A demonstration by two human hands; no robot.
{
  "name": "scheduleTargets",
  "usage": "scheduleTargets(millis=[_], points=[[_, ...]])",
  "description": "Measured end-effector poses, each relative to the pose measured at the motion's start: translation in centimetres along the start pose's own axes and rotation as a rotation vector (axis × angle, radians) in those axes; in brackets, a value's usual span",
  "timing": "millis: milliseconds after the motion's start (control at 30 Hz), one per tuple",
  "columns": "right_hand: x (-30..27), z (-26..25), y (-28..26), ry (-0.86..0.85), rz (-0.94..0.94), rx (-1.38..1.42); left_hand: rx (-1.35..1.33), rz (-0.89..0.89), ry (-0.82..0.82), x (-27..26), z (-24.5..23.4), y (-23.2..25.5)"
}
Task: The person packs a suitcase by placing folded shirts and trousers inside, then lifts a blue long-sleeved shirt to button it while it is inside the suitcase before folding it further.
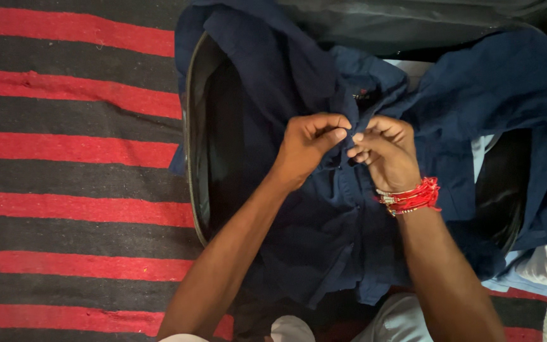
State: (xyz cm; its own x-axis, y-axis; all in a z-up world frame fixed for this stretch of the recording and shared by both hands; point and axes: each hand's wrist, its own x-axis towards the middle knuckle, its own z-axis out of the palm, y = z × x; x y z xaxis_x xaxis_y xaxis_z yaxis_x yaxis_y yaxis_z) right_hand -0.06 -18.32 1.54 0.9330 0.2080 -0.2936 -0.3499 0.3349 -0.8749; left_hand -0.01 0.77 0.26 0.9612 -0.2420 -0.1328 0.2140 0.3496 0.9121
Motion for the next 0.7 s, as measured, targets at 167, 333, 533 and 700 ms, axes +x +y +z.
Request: scheduleTargets(millis=[167, 333, 533, 700], points=[[0.3, 0.3, 0.6, 0.061, -0.011, 0.119, -0.188, -0.088, 0.006, -0.2, 0.3, -0.2], [0.2, 0.7, 0.3, 0.088, 0.007, 0.089, -0.222, -0.055, -0.005, -0.2, 0.0, -1.1], [1.0, 0.9, 0.0, 0.201, 0.057, 0.185, -0.383, -0.068, -0.030, -0.3, 0.0, -1.8], [0.5, 0.7, 0.4, 0.175, 0.062, 0.151, -0.292, -0.090, 0.044, -0.1, -0.5, -2.3]])
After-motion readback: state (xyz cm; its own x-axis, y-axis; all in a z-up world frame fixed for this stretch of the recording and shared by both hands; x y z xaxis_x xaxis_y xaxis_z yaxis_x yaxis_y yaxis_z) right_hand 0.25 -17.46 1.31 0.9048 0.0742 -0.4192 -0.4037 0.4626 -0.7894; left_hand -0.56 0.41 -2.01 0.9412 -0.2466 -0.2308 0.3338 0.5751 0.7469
